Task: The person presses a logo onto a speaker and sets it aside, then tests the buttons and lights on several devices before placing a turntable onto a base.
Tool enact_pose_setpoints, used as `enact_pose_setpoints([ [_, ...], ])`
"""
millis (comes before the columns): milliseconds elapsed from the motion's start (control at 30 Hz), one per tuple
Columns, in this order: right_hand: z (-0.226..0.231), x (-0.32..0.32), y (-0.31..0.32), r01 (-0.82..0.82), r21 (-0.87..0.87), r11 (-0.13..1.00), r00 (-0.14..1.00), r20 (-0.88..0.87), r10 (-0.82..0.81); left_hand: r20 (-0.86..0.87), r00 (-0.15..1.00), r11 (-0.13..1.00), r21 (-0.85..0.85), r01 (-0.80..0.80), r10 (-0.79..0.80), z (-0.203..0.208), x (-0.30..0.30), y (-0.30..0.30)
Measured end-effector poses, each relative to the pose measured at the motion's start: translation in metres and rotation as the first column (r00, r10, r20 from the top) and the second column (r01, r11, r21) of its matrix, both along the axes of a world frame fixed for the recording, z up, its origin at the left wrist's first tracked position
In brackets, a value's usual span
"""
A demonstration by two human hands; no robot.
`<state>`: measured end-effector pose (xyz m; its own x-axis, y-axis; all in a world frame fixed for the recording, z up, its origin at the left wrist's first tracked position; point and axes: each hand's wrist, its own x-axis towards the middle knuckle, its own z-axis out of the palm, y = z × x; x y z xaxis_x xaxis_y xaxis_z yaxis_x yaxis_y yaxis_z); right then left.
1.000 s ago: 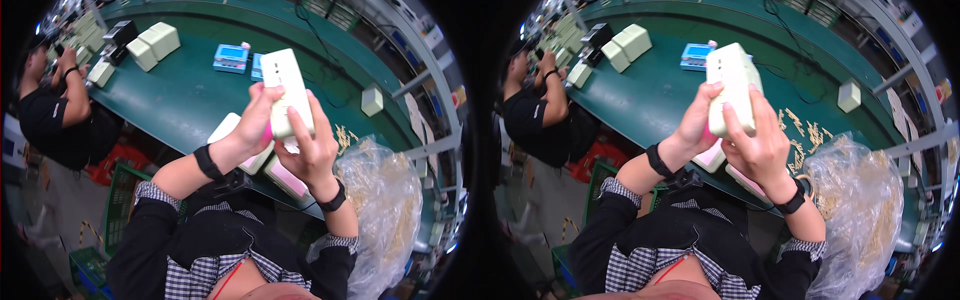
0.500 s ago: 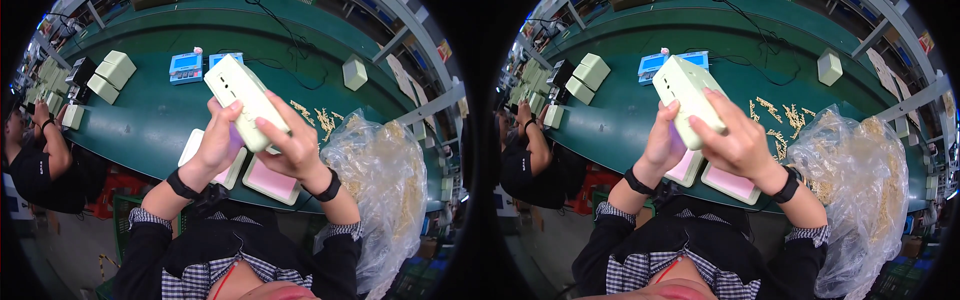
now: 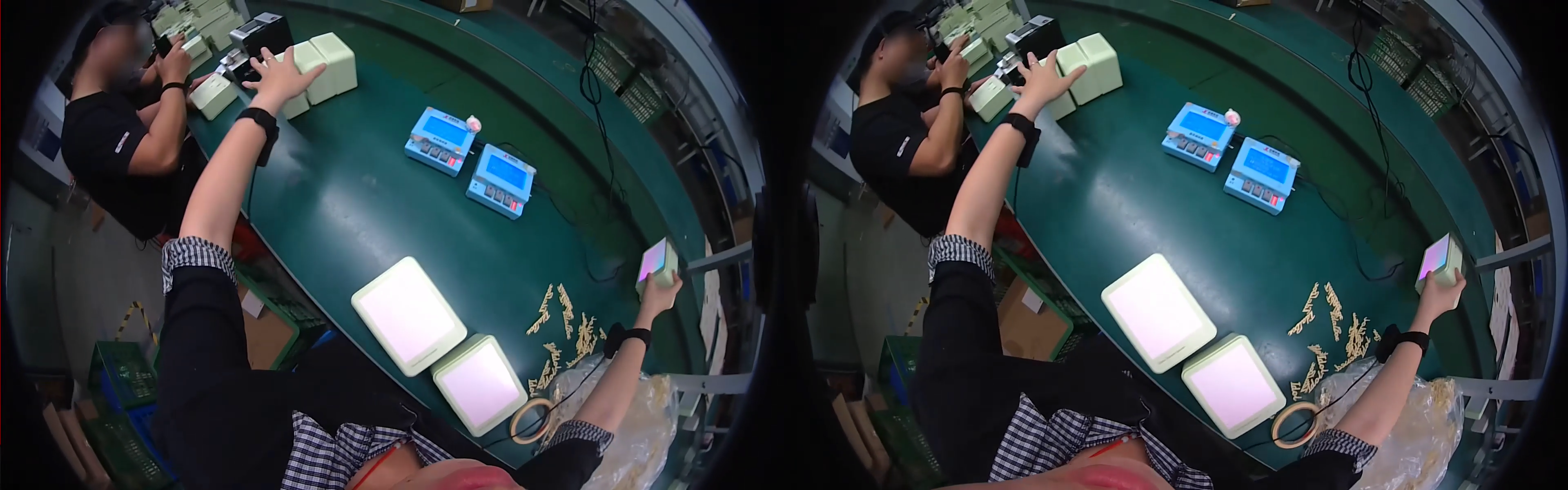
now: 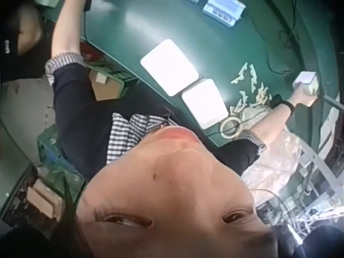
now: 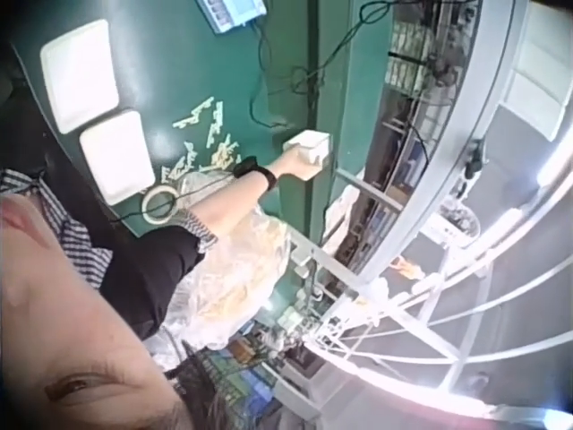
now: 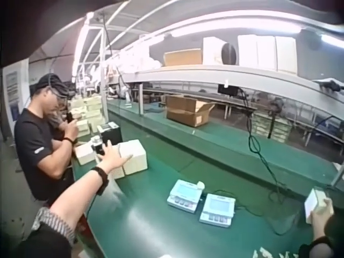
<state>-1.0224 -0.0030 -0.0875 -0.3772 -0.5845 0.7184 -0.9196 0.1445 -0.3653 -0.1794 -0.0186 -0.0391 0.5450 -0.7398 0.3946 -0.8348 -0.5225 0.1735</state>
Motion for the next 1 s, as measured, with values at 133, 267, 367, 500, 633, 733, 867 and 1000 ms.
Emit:
enact_pose_setpoints([
  [133,-0.029,-0.013,-0.006,0.029,-0.026,0.999,0.994,0.107,-0.026,-0.132,0.990,0.982,0.189,-0.022,0.048,-0.022,0.036,-0.058],
  [267,-0.039,-0.010,-0.003,0.062,0.098,0.993,0.982,0.172,-0.078,0.019,0.993,0.970,0.218,0.111,-0.118,-0.065,0.076,-0.089],
  [367,-0.025,-0.012,-0.010,-0.068,0.192,0.979,0.995,0.085,0.052,0.138,0.968,0.951,0.260,0.169,-0.210,-0.059,0.176,-0.085],
  [500,0.014,0.027,0.011,0.200,0.499,0.843,0.974,-0.010,-0.225,-0.004,0.954,0.931,0.220,0.292,-0.299,-0.061,0.193,-0.099],
  [633,0.050,0.086,0.053,-0.047,0.542,0.839,0.971,-0.171,0.165,-0.125,0.961,0.931,0.243,0.272,-0.248,-0.058,0.162,-0.082],
  [733,0.055,0.140,0.094,-0.585,0.594,0.552,0.742,0.117,0.660,-0.209,0.958,0.934,0.256,0.248,-0.197,-0.048,0.105,-0.067],
  [867,0.050,0.216,0.121,-0.586,0.754,0.298,0.742,0.350,0.572,-0.263,0.959,0.949,0.261,0.179,-0.108,-0.017,0.087,-0.024],
  [1000,0.005,0.226,0.136,-0.397,0.817,0.418,0.871,0.193,0.451,-0.177,0.968,0.935,0.277,0.223,-0.178,-0.020,0.042,0.023],
])
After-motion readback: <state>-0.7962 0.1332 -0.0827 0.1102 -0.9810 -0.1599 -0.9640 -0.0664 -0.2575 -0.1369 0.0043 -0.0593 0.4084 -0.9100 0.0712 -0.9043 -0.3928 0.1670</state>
